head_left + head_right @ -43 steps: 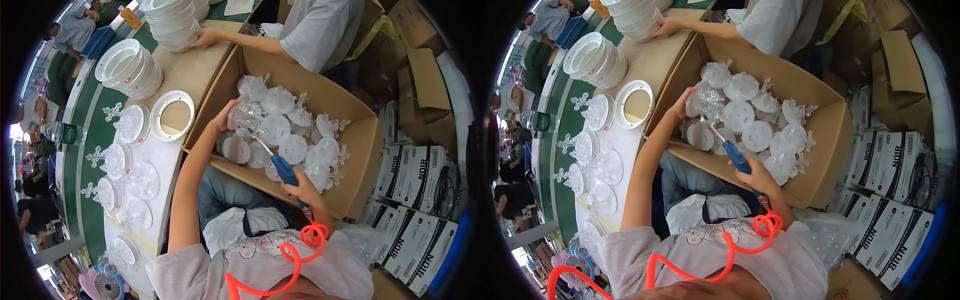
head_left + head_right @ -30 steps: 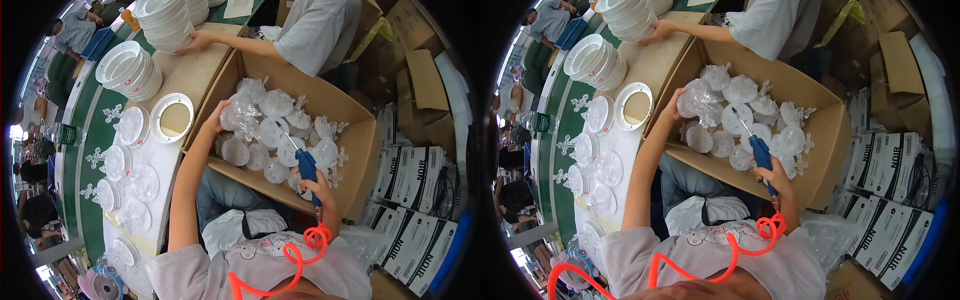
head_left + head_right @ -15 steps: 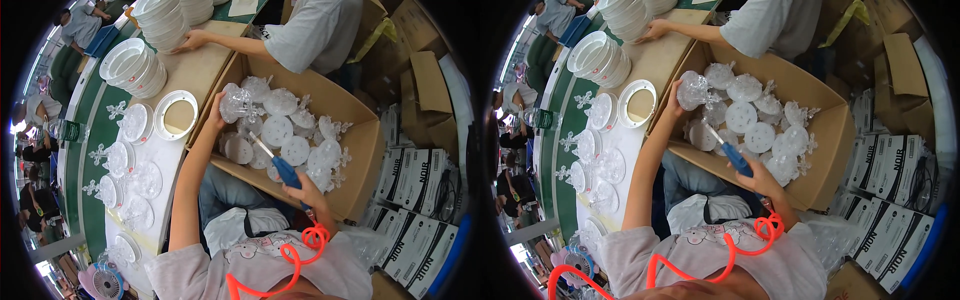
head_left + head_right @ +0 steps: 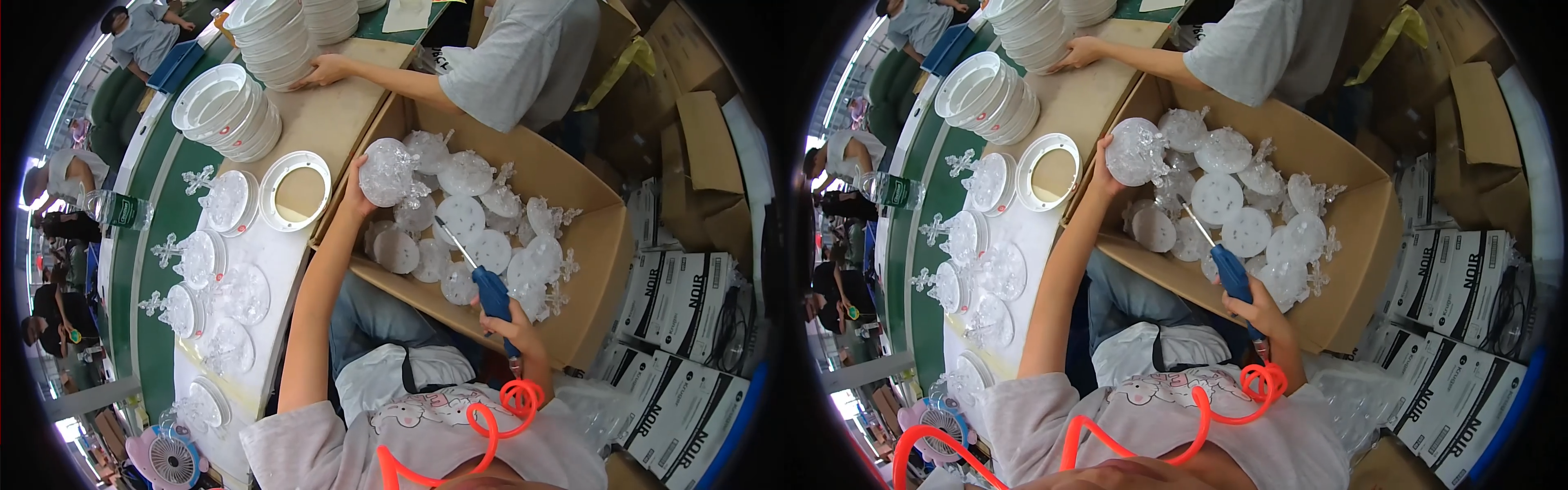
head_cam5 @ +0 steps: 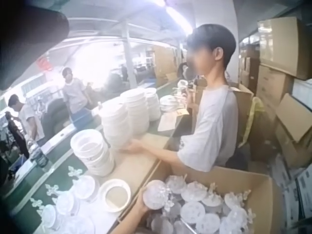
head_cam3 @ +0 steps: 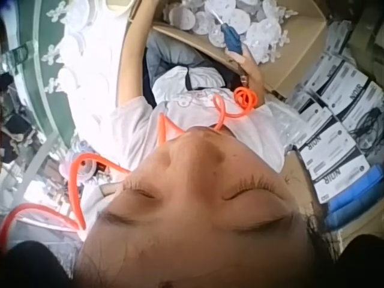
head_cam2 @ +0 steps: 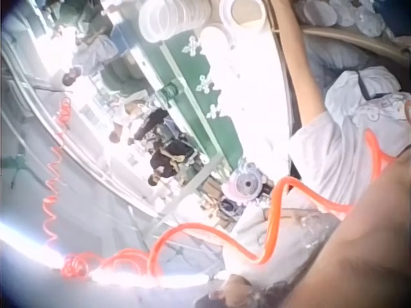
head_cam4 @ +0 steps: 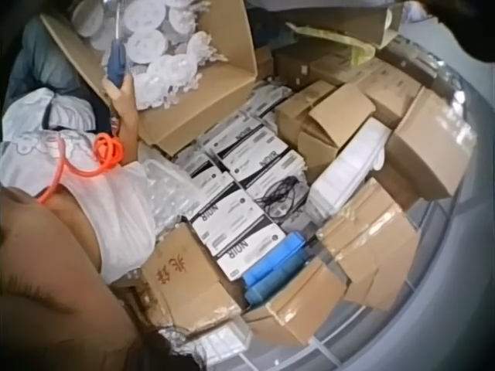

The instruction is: Using an air blow gun to clean transparent plastic components and assembling them onto bases on a production line.

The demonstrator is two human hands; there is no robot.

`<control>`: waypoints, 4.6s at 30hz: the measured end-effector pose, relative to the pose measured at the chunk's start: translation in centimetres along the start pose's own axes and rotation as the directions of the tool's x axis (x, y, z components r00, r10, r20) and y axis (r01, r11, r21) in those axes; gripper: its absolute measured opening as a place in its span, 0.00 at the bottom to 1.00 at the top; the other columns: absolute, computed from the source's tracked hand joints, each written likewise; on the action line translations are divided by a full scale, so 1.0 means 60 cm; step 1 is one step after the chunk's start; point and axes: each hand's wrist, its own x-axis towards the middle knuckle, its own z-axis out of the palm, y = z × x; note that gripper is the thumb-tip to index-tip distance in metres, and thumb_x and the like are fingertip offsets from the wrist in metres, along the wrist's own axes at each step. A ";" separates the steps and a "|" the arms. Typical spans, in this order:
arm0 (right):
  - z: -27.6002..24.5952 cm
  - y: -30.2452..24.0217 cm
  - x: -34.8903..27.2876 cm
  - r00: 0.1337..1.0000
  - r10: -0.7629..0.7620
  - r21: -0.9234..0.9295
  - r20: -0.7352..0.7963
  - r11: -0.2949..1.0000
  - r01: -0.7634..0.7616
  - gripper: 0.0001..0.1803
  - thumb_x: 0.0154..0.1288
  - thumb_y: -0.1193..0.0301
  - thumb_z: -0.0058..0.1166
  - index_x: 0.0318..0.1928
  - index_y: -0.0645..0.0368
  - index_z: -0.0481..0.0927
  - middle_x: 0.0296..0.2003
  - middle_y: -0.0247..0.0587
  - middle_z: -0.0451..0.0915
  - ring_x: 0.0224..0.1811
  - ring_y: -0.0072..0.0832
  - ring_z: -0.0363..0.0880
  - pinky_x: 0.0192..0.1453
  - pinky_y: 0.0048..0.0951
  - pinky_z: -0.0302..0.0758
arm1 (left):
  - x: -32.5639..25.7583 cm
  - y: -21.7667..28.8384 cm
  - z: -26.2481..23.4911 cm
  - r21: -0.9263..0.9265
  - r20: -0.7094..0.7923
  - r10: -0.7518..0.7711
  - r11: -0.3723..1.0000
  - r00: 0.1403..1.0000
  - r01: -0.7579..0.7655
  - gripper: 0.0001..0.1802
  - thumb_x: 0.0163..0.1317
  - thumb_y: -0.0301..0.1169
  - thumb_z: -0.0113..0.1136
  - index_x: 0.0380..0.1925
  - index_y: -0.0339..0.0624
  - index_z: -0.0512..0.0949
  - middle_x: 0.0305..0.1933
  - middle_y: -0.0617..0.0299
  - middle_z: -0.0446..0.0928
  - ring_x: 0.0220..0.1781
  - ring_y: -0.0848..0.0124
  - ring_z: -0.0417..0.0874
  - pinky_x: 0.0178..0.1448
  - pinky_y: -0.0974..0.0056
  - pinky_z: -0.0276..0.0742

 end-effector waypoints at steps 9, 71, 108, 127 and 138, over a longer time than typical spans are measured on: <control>0.017 -0.006 0.011 0.999 0.031 -0.069 0.045 0.997 -0.028 0.19 0.54 0.74 0.50 0.48 0.60 0.71 0.23 0.27 0.68 0.24 0.14 0.64 0.28 0.19 0.62 | 0.004 0.007 0.004 0.019 0.050 0.022 1.000 0.999 -0.023 0.40 0.53 0.53 0.48 0.62 0.40 0.59 0.60 0.42 0.65 0.58 0.42 0.69 0.62 0.41 0.63; 0.027 -0.013 0.029 0.987 0.027 0.058 0.157 0.998 -0.037 0.22 0.53 0.74 0.51 0.51 0.63 0.68 0.27 0.32 0.71 0.28 0.17 0.67 0.35 0.19 0.64 | -0.337 0.060 -0.011 0.185 -0.650 0.697 0.532 0.304 -0.826 0.30 0.70 0.50 0.26 0.64 0.42 0.56 0.67 0.57 0.58 0.69 0.60 0.57 0.72 0.54 0.50; -0.096 0.039 -0.017 0.924 0.112 -0.294 -0.366 0.928 -0.229 0.17 0.53 0.68 0.52 0.44 0.60 0.73 0.17 0.37 0.73 0.19 0.24 0.73 0.25 0.26 0.68 | -0.063 -0.177 0.160 0.751 0.188 0.165 -0.659 0.968 -0.033 0.44 0.41 0.40 0.70 0.59 0.41 0.61 0.63 0.48 0.60 0.62 0.50 0.63 0.57 0.52 0.68; -0.099 0.074 0.025 0.950 0.139 -0.494 -0.279 0.828 -0.266 0.18 0.51 0.65 0.52 0.42 0.60 0.74 0.20 0.48 0.75 0.22 0.39 0.76 0.31 0.34 0.70 | 0.103 -0.278 -0.007 0.355 0.172 -0.540 -0.746 0.824 -0.564 0.74 0.11 0.55 0.76 0.67 0.74 0.43 0.73 0.52 0.36 0.72 0.41 0.37 0.58 0.25 0.49; -0.098 0.082 0.030 0.932 0.144 -0.523 -0.334 0.794 -0.310 0.18 0.51 0.64 0.52 0.41 0.60 0.73 0.22 0.53 0.75 0.26 0.47 0.77 0.34 0.39 0.70 | 0.126 -0.302 0.002 0.259 0.129 -0.475 -0.831 0.871 -0.492 0.73 0.14 0.52 0.77 0.66 0.78 0.42 0.72 0.55 0.40 0.71 0.40 0.38 0.57 0.25 0.54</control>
